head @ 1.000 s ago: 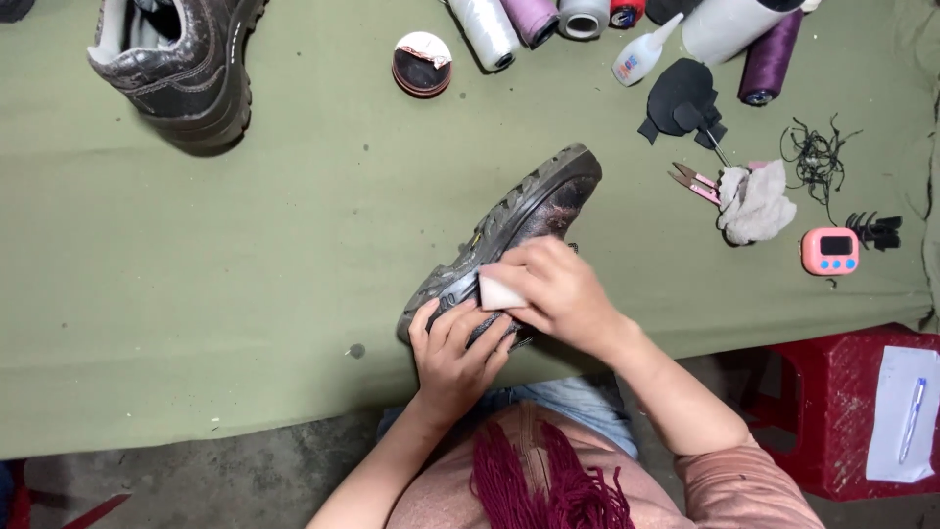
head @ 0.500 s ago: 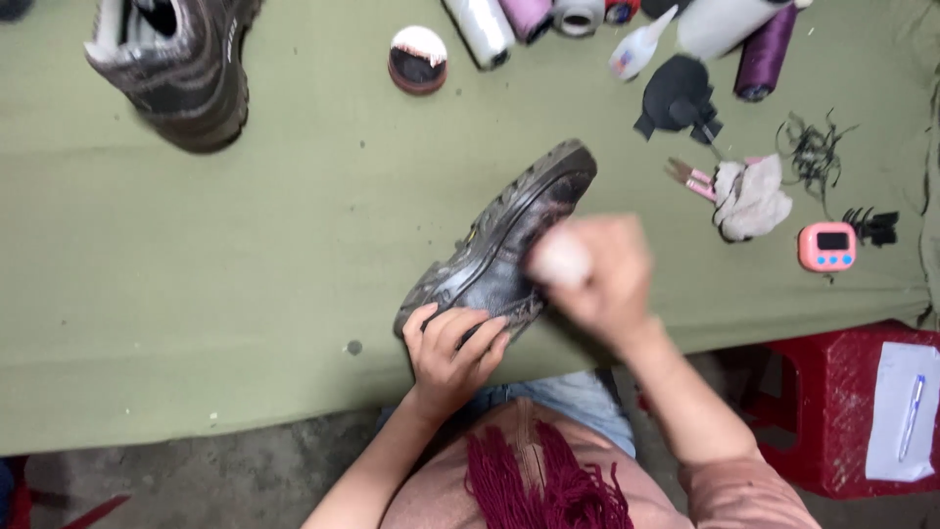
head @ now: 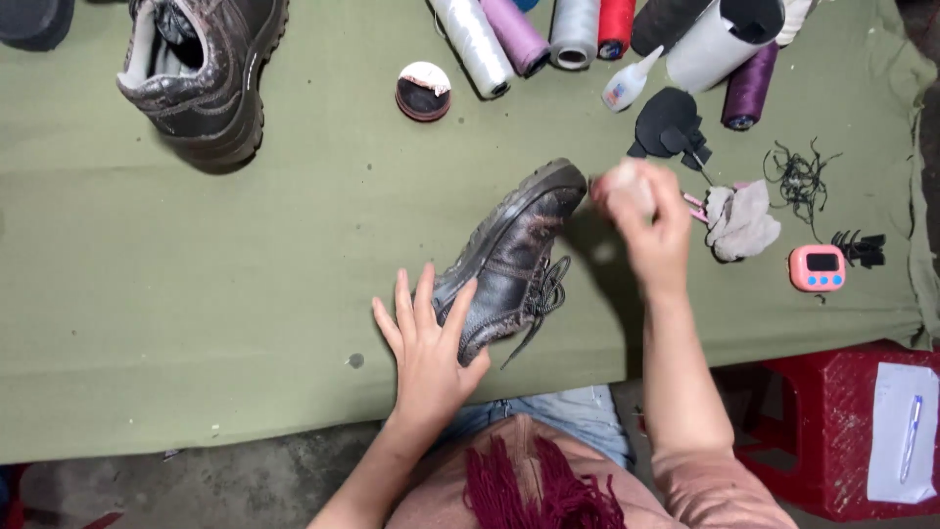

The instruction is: Lacing a black leather boot and then applying polish to its surface using a sponge applicator.

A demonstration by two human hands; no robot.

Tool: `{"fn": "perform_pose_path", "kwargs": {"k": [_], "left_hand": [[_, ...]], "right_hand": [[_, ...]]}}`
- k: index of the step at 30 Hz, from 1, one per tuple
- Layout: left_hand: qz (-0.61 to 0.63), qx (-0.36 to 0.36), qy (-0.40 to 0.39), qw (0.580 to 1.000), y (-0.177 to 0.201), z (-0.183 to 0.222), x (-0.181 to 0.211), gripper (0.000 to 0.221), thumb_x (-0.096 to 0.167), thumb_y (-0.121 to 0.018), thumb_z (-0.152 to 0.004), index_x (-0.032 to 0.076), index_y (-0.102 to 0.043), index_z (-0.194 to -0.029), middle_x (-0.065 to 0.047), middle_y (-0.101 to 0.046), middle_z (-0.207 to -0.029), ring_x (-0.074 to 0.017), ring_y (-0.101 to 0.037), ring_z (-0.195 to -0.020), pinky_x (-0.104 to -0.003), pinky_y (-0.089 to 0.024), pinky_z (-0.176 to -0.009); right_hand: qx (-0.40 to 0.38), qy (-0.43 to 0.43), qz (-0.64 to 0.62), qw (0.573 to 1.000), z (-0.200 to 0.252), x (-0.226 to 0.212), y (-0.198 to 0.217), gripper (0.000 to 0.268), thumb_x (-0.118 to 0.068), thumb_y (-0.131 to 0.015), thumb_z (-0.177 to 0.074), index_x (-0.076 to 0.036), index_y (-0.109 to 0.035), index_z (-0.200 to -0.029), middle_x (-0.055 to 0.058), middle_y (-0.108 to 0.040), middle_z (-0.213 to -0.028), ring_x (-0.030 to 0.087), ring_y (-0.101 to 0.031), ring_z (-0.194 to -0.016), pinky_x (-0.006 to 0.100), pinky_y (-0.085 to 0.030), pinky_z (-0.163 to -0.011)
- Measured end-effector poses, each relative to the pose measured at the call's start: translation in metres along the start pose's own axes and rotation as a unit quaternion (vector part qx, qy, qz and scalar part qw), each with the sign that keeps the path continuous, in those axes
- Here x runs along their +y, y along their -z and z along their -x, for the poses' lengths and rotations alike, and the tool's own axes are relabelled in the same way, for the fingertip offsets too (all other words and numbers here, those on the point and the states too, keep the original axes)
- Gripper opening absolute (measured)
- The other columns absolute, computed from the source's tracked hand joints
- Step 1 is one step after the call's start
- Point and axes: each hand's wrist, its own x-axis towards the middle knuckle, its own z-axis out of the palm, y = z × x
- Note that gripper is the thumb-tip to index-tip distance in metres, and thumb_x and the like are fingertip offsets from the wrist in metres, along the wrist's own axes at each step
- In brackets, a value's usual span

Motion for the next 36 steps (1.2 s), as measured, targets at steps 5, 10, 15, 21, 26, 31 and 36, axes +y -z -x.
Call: {"fn": "perform_pose_path", "kwargs": {"k": [5,10,15,21,26,31,36], "left_hand": [[-0.025,-0.058,-0.027,0.998,0.010,-0.010,-0.015,0.084,0.010,-0.079,-0.065,0.027,-0.058,-0.145,-0.023,-0.034,-0.157,-0.0547,-0.021,-0.146,-0.081,-0.012,-0.104],[-0.057,-0.053,-0.135,0.988,0.010,-0.036,-0.097,0.064,0.001,-0.053,-0.087,0.034,-0.063,-0.141,-0.008,-0.058,-0.146,-0.0320,-0.043,-0.144,-0.061,-0.023,-0.116],[-0.055,0.093,-0.089,0.990,0.034,-0.102,-0.117,0.045,0.004,-0.077,-0.083,0.026,-0.075,-0.121,0.001,-0.068,-0.123,-0.0241,-0.065,-0.122,-0.048,-0.044,-0.109],[0.017,0.205,-0.023,0.978,0.021,-0.063,-0.073,0.043,0.010,-0.077,-0.092,0.015,-0.068,-0.133,-0.013,-0.053,-0.144,-0.0406,-0.046,-0.142,-0.060,-0.032,-0.117],[0.072,0.215,-0.025,0.974,-0.004,-0.039,-0.065,0.023,0.008,-0.064,-0.100,0.010,-0.074,-0.120,-0.021,-0.041,-0.157,-0.0494,-0.033,-0.149,-0.062,-0.030,-0.120],[0.218,0.215,0.061,0.950,-0.018,-0.023,-0.054,0.065,0.024,-0.066,-0.100,-0.001,-0.037,-0.153,-0.030,-0.009,-0.166,-0.0478,-0.016,-0.159,-0.058,-0.021,-0.132],[0.331,0.251,0.162,0.895,-0.024,-0.025,-0.054,0.074,0.023,-0.056,-0.102,-0.003,-0.017,-0.159,-0.022,-0.012,-0.167,-0.0369,-0.020,-0.158,-0.049,-0.020,-0.131]], "right_hand": [[-0.044,-0.075,-0.191,0.978,-0.016,0.025,-0.024,0.035,-0.021,-0.066,-0.101,-0.003,-0.060,-0.130,0.023,-0.052,-0.143,0.024,-0.054,-0.124,0.040,-0.042,-0.106],[-0.089,-0.189,-0.274,0.939,-0.020,-0.013,-0.029,0.023,-0.017,-0.049,-0.109,-0.003,-0.058,-0.125,0.008,-0.065,-0.101,0.006,-0.052,-0.081,0.020,-0.040,-0.076],[-0.233,-0.233,-0.054,0.943,0.027,-0.026,-0.016,0.031,-0.022,-0.058,-0.103,-0.006,-0.057,-0.130,0.023,-0.070,-0.100,0.032,-0.065,-0.093,0.049,-0.051,-0.088],[-0.278,-0.290,0.044,0.915,0.031,-0.034,-0.001,0.032,-0.029,-0.064,-0.096,-0.018,-0.063,-0.126,0.019,-0.074,-0.083,0.039,-0.071,-0.082,0.050,-0.055,-0.079],[-0.175,-0.049,0.055,0.982,-0.047,-0.008,-0.057,0.041,-0.026,-0.080,-0.092,-0.007,-0.065,-0.125,0.020,-0.066,-0.104,0.044,-0.068,-0.097,0.052,-0.053,-0.086],[-0.158,0.025,0.026,0.987,-0.131,0.033,-0.161,0.038,-0.018,-0.076,-0.091,-0.012,-0.064,-0.127,0.015,-0.065,-0.118,0.033,-0.062,-0.109,0.037,-0.045,-0.093],[-0.215,0.119,0.070,0.967,-0.146,0.059,-0.206,0.040,-0.004,-0.073,-0.088,-0.010,-0.063,-0.126,0.012,-0.058,-0.114,0.034,-0.060,-0.102,0.042,-0.046,-0.080]]}}
